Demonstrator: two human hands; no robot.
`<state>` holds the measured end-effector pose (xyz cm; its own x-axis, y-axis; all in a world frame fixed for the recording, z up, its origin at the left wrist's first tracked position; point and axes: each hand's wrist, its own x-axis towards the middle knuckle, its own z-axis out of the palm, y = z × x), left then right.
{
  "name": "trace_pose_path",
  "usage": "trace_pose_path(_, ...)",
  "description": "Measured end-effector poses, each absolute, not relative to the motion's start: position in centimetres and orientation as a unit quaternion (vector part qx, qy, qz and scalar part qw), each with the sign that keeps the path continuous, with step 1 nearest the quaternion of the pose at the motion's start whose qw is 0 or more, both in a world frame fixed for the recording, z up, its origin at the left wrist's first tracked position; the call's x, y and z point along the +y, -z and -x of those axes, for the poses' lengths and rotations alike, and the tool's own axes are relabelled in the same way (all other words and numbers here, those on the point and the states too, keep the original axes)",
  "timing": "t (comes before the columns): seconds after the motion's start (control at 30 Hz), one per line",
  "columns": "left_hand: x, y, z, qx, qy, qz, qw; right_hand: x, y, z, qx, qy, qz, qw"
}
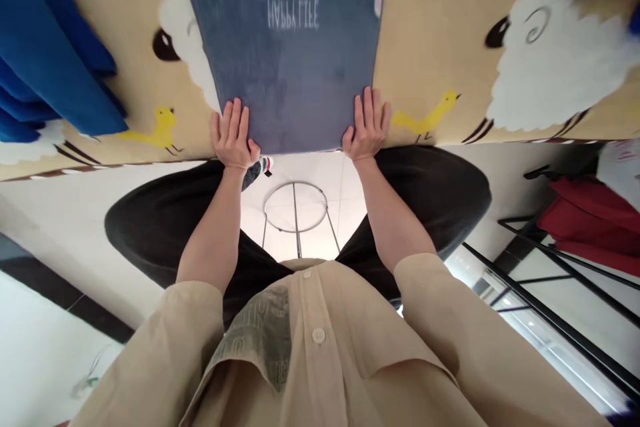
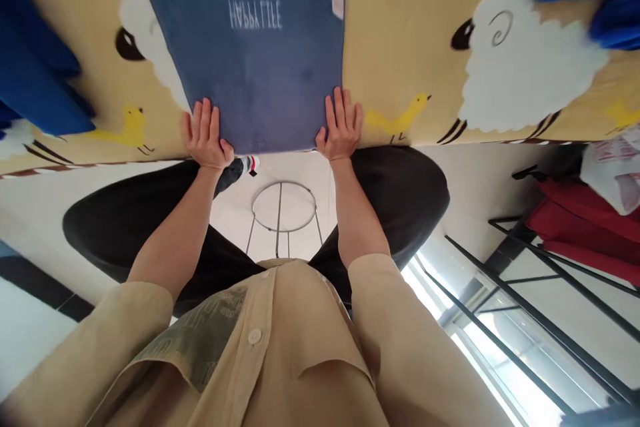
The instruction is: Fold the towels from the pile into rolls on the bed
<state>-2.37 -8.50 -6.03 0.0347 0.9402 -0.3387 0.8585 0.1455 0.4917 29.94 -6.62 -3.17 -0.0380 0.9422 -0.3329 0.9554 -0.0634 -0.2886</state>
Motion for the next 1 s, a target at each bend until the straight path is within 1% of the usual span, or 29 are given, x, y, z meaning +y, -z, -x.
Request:
trace_pose_path(0.1, -8.5, 6.5, 2.5, 0.69, -0.047, -0.627, 0.357, -6.9, 4.1, -29.9, 0.687, 0.206, -0.696, 0.037)
trace_pose_path(0.2, -8.3, 5.9, 2.7, 0.68, -0.031, -0.618, 0.393, -6.6, 3.8, -30.4, 0.68, 0.212, -0.697, 0.078)
trace_pose_path(0.27, -8.4, 5.4, 2.7, 0.687, -0.027, -0.62, 0.379, -6.2, 3.5, -31.1, 0.672, 0.252, -0.689, 0.101)
trace_pose_path(0.33, -8.5, 5.6, 2.6, 0.689, -0.03, -0.635, 0.349, -5.8, 3.6, -31.7, 0.665, 0.311, -0.671, 0.105)
trace_pose_path(0.4, -8.7, 6.4, 2.6, 0.68, -0.058, -0.647, 0.34, -5.9, 4.6, -32.1, 0.66, 0.333, -0.67, 0.067)
trace_pose_path(0.53, -9.0, 9.3, 2.8, 0.673, -0.194, -0.613, 0.367, -7.1, 7.3, -31.8, 0.674, 0.228, -0.7, -0.062)
trace_pose_path(0.63, -9.2, 10.7, 3.0, 0.67, -0.247, -0.606, 0.35, -7.7, 8.2, -31.4, 0.681, 0.217, -0.689, -0.117)
trace_pose_path(0.73, -9.4, 11.1, 3.3, 0.677, -0.251, -0.609, 0.327, -7.9, 8.2, -31.4, 0.688, 0.207, -0.684, -0.129)
trace_pose_path(0.9, -9.4, 10.9, 3.4, 0.68, -0.25, -0.609, 0.322, -8.0, 8.6, -31.6, 0.716, 0.131, -0.675, -0.123)
trace_pose_path(1.0, -9.5, 10.9, 3.4, 0.677, -0.25, -0.613, 0.321, -8.0, 9.1, -31.9, 0.72, 0.139, -0.669, -0.125)
